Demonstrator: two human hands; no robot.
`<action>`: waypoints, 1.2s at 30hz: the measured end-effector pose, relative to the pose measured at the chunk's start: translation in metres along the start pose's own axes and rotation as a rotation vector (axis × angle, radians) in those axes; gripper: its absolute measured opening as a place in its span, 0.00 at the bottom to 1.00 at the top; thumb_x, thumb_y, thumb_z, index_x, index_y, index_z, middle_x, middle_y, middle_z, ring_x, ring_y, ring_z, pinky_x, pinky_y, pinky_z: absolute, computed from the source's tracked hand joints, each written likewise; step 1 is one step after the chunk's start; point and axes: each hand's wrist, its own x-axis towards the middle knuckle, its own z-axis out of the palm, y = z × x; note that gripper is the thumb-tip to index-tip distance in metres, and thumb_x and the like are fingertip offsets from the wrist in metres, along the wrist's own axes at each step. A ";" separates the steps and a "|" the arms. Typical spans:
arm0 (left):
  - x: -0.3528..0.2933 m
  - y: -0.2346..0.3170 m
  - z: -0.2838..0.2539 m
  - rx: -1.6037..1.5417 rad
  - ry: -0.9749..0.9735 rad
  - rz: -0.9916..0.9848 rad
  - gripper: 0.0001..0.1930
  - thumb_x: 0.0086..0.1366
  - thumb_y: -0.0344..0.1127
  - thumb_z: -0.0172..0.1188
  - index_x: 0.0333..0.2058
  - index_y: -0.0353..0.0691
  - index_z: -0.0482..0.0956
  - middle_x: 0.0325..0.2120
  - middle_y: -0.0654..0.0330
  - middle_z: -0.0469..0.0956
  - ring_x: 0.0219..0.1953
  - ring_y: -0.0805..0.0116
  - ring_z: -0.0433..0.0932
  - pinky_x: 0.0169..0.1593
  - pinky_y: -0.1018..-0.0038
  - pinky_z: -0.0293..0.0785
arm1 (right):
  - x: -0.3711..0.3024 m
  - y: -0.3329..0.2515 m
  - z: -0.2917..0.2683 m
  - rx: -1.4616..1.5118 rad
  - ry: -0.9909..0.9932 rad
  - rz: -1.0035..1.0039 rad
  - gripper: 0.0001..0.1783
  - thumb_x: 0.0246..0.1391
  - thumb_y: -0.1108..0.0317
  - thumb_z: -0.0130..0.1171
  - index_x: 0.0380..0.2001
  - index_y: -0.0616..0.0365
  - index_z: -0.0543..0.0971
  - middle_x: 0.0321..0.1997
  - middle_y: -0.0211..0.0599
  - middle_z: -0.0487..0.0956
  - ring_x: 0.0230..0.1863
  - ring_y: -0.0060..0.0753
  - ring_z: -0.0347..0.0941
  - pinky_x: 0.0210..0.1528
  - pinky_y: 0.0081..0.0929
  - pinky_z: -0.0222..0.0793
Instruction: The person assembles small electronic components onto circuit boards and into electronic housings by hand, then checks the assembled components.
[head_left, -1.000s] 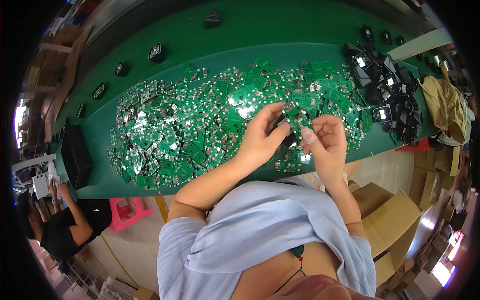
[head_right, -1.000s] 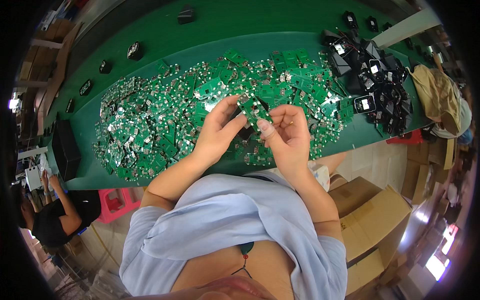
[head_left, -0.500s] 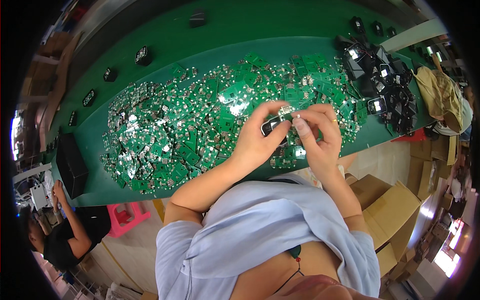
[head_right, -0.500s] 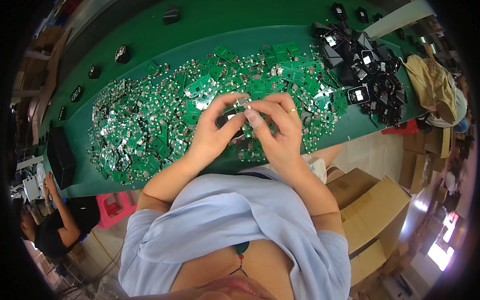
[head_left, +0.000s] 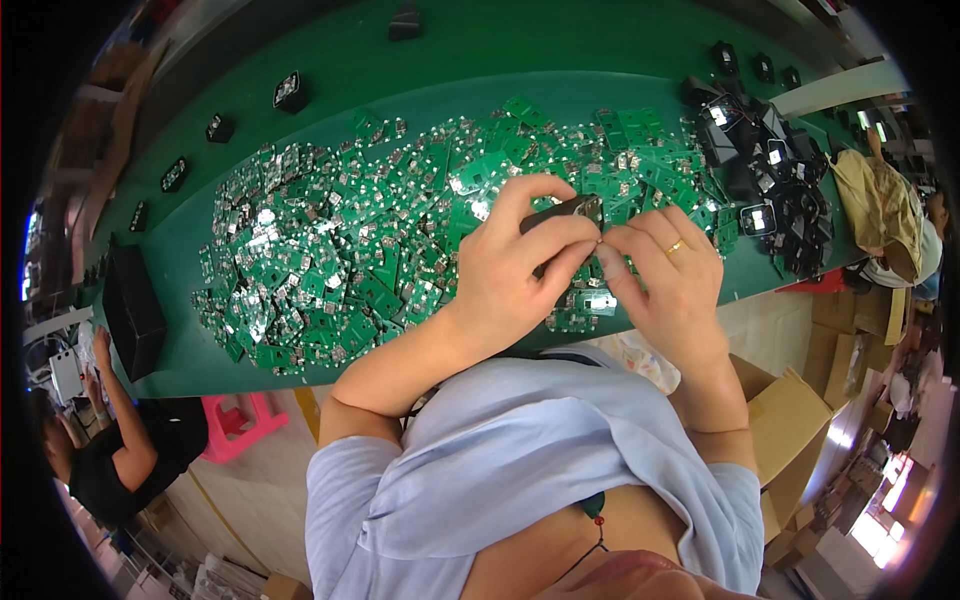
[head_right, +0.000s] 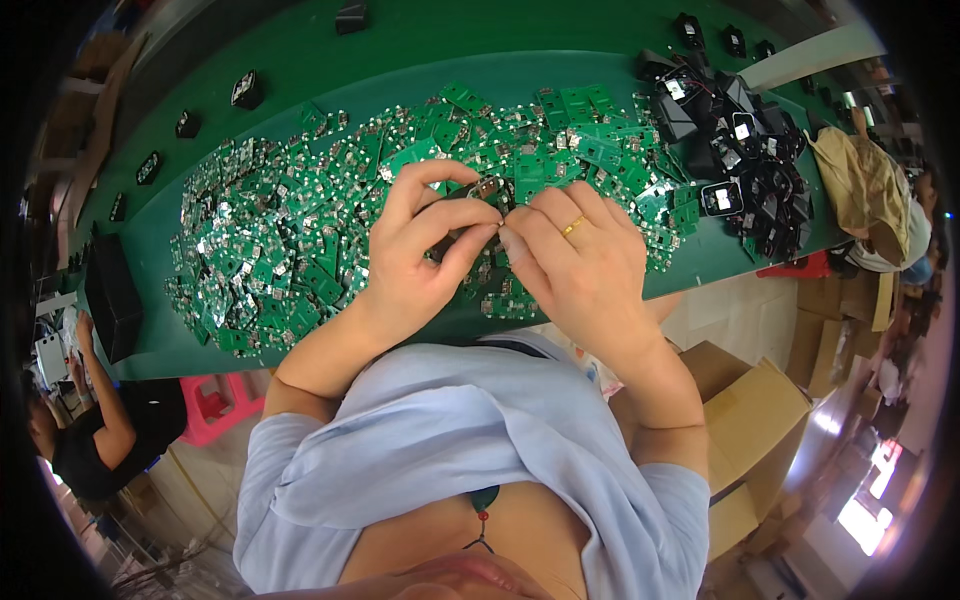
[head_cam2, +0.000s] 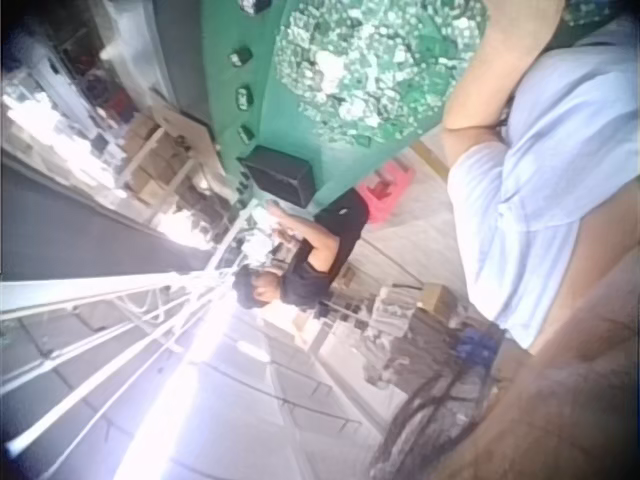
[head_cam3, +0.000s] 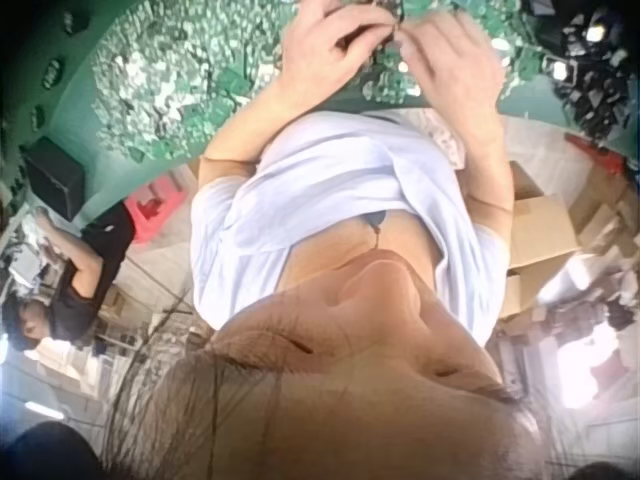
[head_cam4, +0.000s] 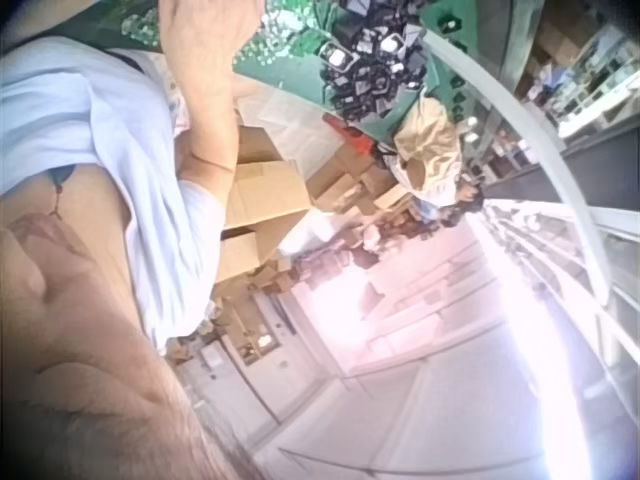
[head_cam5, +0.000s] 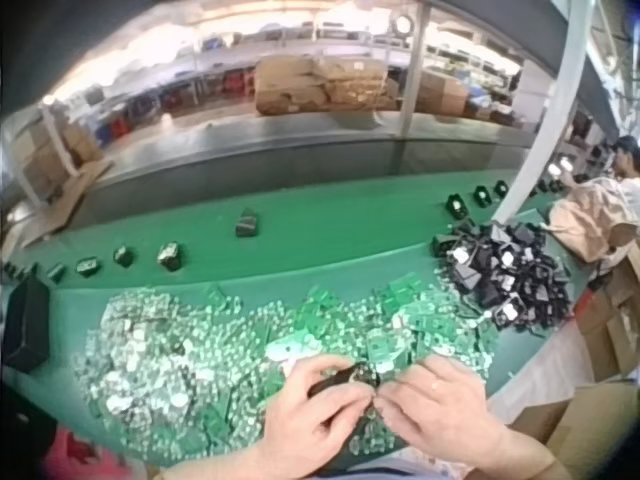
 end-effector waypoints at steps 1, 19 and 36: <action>0.001 0.003 -0.003 -0.081 -0.048 -0.112 0.07 0.50 0.25 0.62 0.29 0.43 0.78 0.37 0.62 0.70 0.23 0.72 0.74 0.24 0.79 0.70 | -0.002 -0.001 0.004 0.001 -0.007 -0.003 0.10 0.38 0.73 0.62 0.28 0.56 0.75 0.26 0.29 0.71 0.27 0.32 0.67 0.24 0.26 0.63; -0.006 0.004 -0.013 -0.159 -0.103 -0.222 0.20 0.49 0.24 0.57 0.44 0.37 0.71 0.38 0.54 0.69 0.33 0.63 0.74 0.32 0.76 0.71 | -0.021 -0.005 0.024 0.180 0.166 0.002 0.18 0.31 0.82 0.62 0.33 0.62 0.76 0.30 0.37 0.71 0.25 0.35 0.66 0.22 0.26 0.62; -0.006 0.009 -0.017 -0.109 -0.091 -0.189 0.20 0.48 0.24 0.58 0.43 0.38 0.72 0.39 0.55 0.70 0.29 0.62 0.75 0.29 0.73 0.73 | -0.013 -0.003 0.016 -0.096 0.019 -0.254 0.17 0.28 0.74 0.56 0.30 0.64 0.76 0.33 0.34 0.69 0.26 0.30 0.66 0.23 0.23 0.66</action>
